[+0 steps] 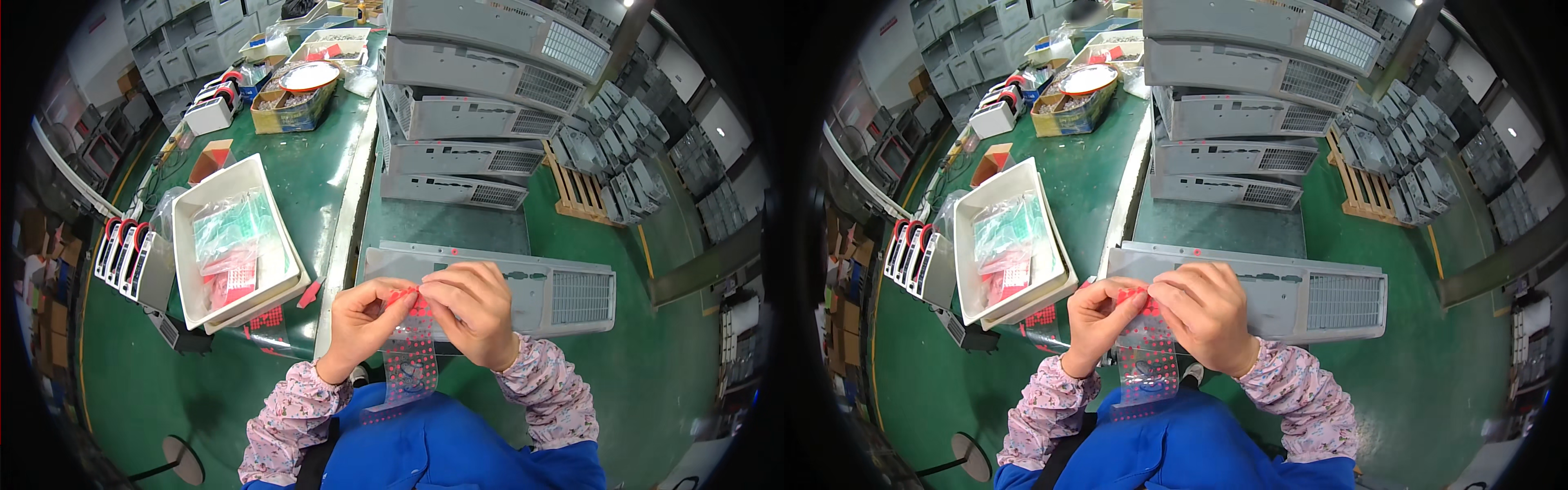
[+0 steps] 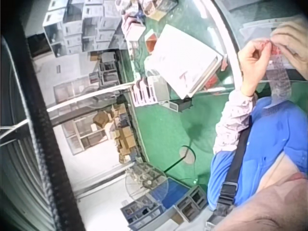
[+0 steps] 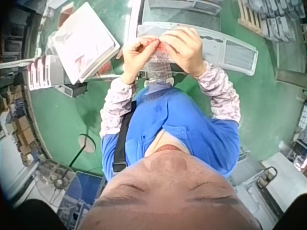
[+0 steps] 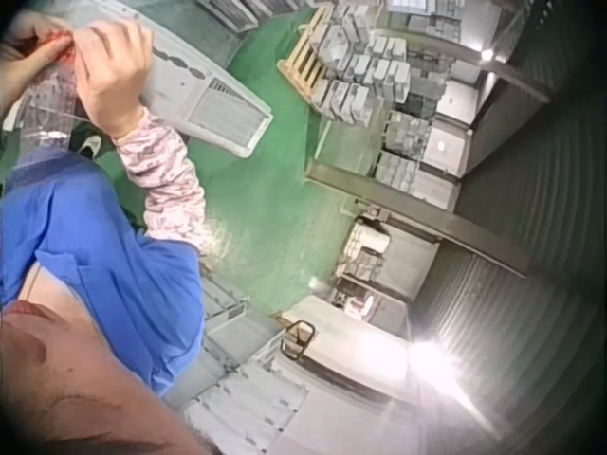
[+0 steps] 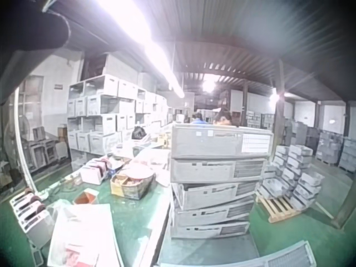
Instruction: The person applies stickers onto metal computer cases by hand, sticking dots from a sheet onto designated areas on each case before stacking the finished case onto a pallet.
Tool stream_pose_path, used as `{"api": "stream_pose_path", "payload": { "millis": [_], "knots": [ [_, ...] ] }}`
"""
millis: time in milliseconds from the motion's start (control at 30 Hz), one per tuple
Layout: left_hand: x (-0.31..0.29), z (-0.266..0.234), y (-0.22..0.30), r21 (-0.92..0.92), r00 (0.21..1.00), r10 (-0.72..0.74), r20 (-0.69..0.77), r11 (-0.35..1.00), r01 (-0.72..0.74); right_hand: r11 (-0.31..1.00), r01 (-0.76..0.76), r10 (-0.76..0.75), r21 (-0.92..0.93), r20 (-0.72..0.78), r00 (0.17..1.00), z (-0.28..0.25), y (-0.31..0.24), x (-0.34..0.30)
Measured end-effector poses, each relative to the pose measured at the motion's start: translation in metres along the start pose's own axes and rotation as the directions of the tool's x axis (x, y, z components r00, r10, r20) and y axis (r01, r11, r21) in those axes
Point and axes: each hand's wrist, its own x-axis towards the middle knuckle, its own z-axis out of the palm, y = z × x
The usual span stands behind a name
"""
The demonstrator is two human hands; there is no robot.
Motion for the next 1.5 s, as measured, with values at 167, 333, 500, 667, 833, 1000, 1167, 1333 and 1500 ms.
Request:
{"api": "stream_pose_path", "payload": {
  "millis": [167,333,500,667,833,1000,1167,1333,1500],
  "knots": [
    [-0.001,0.001,0.0,0.034,1.0,0.022,-0.018,0.999,-0.021,0.999,0.033,-0.033,0.014,-0.018,0.999,0.002,0.003,0.0],
    [-0.001,0.001,0.0,0.054,0.999,0.03,-0.012,0.998,-0.03,0.999,0.015,-0.014,0.035,-0.007,1.0,0.002,0.002,-0.002],
    [-0.002,0.0,0.002,0.059,1.0,-0.011,-0.01,0.998,0.012,0.947,0.239,-0.237,-0.214,0.036,0.971,0.002,0.0,-0.007],
    [-0.003,-0.001,0.002,0.059,1.0,0.027,-0.01,0.998,-0.027,0.843,0.392,-0.397,-0.368,0.065,0.915,0.006,0.004,-0.01],
    [-0.005,-0.002,0.002,0.037,1.0,0.016,0.01,0.999,-0.017,0.837,0.439,-0.429,-0.327,0.107,0.897,0.004,0.007,-0.011],
    [-0.007,-0.001,0.0,0.049,0.999,0.048,-0.007,0.998,-0.048,0.884,0.424,-0.4,-0.195,0.151,0.904,-0.002,0.008,-0.005],
    [-0.015,-0.001,0.001,0.203,0.997,0.071,0.037,0.976,-0.077,0.993,-0.008,0.001,0.118,0.062,0.998,-0.009,0.021,0.011],
    [-0.021,0.001,0.003,0.308,0.986,0.129,0.104,0.939,-0.155,0.853,-0.412,0.291,0.32,0.362,0.885,0.003,0.035,0.021],
    [-0.024,-0.001,0.003,0.296,0.976,0.167,0.138,0.934,-0.201,0.823,-0.484,0.326,0.297,0.45,0.831,0.01,0.036,0.02]
  ]
}}
